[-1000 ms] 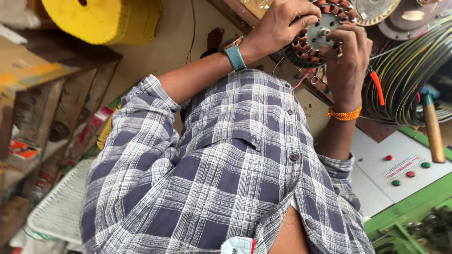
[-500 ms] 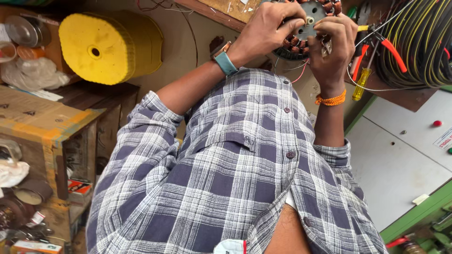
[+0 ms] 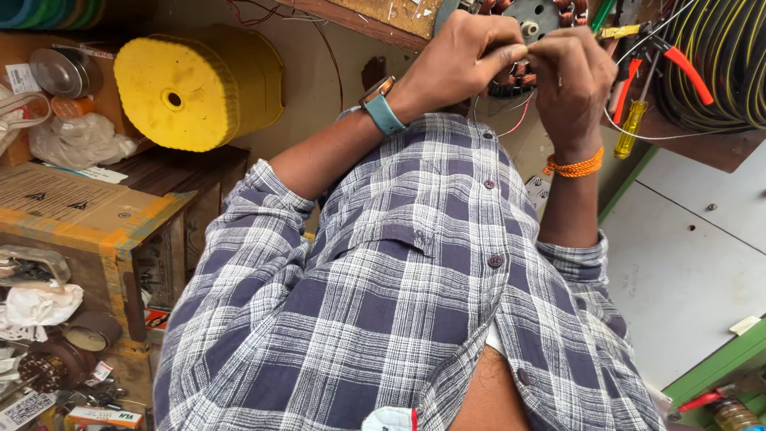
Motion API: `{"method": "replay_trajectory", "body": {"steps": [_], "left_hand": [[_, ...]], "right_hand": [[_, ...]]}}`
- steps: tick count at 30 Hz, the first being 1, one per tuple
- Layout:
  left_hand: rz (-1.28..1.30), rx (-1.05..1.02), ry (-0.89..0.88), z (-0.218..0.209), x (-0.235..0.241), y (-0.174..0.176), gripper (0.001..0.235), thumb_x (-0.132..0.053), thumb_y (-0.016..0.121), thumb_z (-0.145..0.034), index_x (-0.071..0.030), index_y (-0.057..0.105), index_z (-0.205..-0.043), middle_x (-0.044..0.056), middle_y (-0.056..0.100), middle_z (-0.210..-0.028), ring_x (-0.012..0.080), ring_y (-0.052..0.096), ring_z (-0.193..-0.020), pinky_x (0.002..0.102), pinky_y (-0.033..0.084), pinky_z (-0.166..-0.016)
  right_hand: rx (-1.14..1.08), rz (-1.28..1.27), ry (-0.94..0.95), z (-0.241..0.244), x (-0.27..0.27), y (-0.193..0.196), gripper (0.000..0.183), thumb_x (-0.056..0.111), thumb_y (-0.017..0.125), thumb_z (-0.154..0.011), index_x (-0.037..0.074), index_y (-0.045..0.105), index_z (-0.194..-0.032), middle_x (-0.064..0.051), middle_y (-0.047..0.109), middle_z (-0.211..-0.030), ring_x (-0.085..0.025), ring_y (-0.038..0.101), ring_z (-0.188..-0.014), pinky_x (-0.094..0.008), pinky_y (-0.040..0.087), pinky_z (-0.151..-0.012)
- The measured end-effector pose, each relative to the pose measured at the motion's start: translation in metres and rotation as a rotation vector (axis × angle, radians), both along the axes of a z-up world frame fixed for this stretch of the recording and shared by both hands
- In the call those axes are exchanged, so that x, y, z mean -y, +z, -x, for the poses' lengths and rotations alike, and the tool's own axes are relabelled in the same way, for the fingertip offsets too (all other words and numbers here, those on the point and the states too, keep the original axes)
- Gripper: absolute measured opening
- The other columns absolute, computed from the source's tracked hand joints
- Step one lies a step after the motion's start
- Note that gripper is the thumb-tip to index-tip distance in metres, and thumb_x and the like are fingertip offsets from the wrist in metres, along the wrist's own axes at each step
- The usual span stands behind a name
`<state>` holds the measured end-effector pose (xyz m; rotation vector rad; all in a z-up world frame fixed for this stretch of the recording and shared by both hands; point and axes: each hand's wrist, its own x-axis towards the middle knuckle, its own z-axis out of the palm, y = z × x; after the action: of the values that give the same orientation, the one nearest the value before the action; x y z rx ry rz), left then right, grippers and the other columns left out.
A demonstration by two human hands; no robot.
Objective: The person repairs an electrical stator by hand, using a screwdriver to adjust copper windings and a pair of scissors to cut and insert white insulating tape into the slots. The person works at a cluttered workbench with multiple stators and tools visible.
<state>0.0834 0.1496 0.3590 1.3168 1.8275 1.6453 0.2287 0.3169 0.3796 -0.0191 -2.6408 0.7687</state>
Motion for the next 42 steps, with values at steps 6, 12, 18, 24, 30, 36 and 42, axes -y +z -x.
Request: {"method": "replay_trajectory", "body": {"steps": [6,12,18,24,30,36,42], "left_hand": [[0.105,-0.358,0.023,-0.016,0.021,0.004,0.011,-0.013,0.069,-0.102,-0.009,0.067,-0.112,0.006,0.074,-0.088,0.0231,0.072,-0.069,0.037,0.054,-0.059],[0.036,0.116,0.161,-0.001,0.038,-0.004,0.008,-0.013,0.071,-0.104,-0.006,0.069,-0.107,0.007,0.075,-0.093,0.0188,0.077,-0.079,0.034,0.06,-0.07],[-0.014,-0.006,0.188,-0.001,0.016,-0.006,0.01,-0.015,0.073,-0.098,-0.007,0.074,-0.105,0.008,0.072,-0.093,0.0226,0.073,-0.082,0.037,0.057,-0.072],[0.035,-0.083,0.21,-0.001,0.0,-0.007,0.013,-0.019,0.074,-0.097,-0.007,0.072,-0.101,0.008,0.071,-0.099,0.0283,0.071,-0.088,0.04,0.056,-0.076],[0.074,-0.088,0.235,-0.002,0.0,-0.007,0.012,-0.018,0.073,-0.098,-0.007,0.071,-0.102,0.007,0.071,-0.099,0.0271,0.072,-0.092,0.039,0.057,-0.079],[0.064,-0.076,0.267,-0.006,0.002,-0.009,0.012,-0.019,0.072,-0.097,-0.008,0.071,-0.102,0.007,0.071,-0.103,0.027,0.073,-0.095,0.037,0.058,-0.08],[0.145,-0.15,0.2,-0.014,-0.003,-0.019,0.015,-0.023,0.075,-0.095,-0.01,0.073,-0.102,0.008,0.07,-0.098,0.0306,0.071,-0.085,0.042,0.056,-0.074]], "right_hand": [[0.253,-0.11,0.047,-0.013,-0.002,0.027,0.015,0.01,0.078,-0.109,0.002,0.066,-0.107,-0.009,0.063,-0.095,-0.026,0.064,-0.088,-0.037,0.049,-0.077],[0.013,0.252,-0.047,-0.009,-0.005,0.022,0.019,0.0,0.076,-0.095,-0.001,0.067,-0.112,-0.012,0.063,-0.108,-0.023,0.066,-0.09,-0.035,0.054,-0.077],[0.0,-0.075,-0.085,0.001,0.0,-0.009,0.018,0.003,0.089,-0.097,0.007,0.076,-0.109,-0.006,0.062,-0.104,-0.024,0.063,-0.096,-0.038,0.05,-0.084],[0.039,0.044,-0.07,-0.003,0.0,-0.011,0.018,-0.004,0.077,-0.095,0.002,0.069,-0.11,-0.009,0.066,-0.11,-0.024,0.062,-0.098,-0.038,0.049,-0.092],[0.018,0.083,-0.102,0.001,0.006,-0.01,0.017,0.0,0.084,-0.098,0.004,0.07,-0.107,-0.008,0.067,-0.11,-0.027,0.062,-0.104,-0.04,0.05,-0.095],[0.028,0.0,-0.107,-0.001,0.007,-0.017,0.011,0.003,0.079,-0.101,0.005,0.07,-0.106,-0.006,0.068,-0.109,-0.027,0.059,-0.104,-0.041,0.047,-0.095],[0.043,-0.076,-0.12,-0.001,0.007,-0.025,0.014,0.012,0.072,-0.112,0.006,0.062,-0.105,-0.006,0.062,-0.104,-0.027,0.057,-0.107,-0.041,0.041,-0.095]]}}
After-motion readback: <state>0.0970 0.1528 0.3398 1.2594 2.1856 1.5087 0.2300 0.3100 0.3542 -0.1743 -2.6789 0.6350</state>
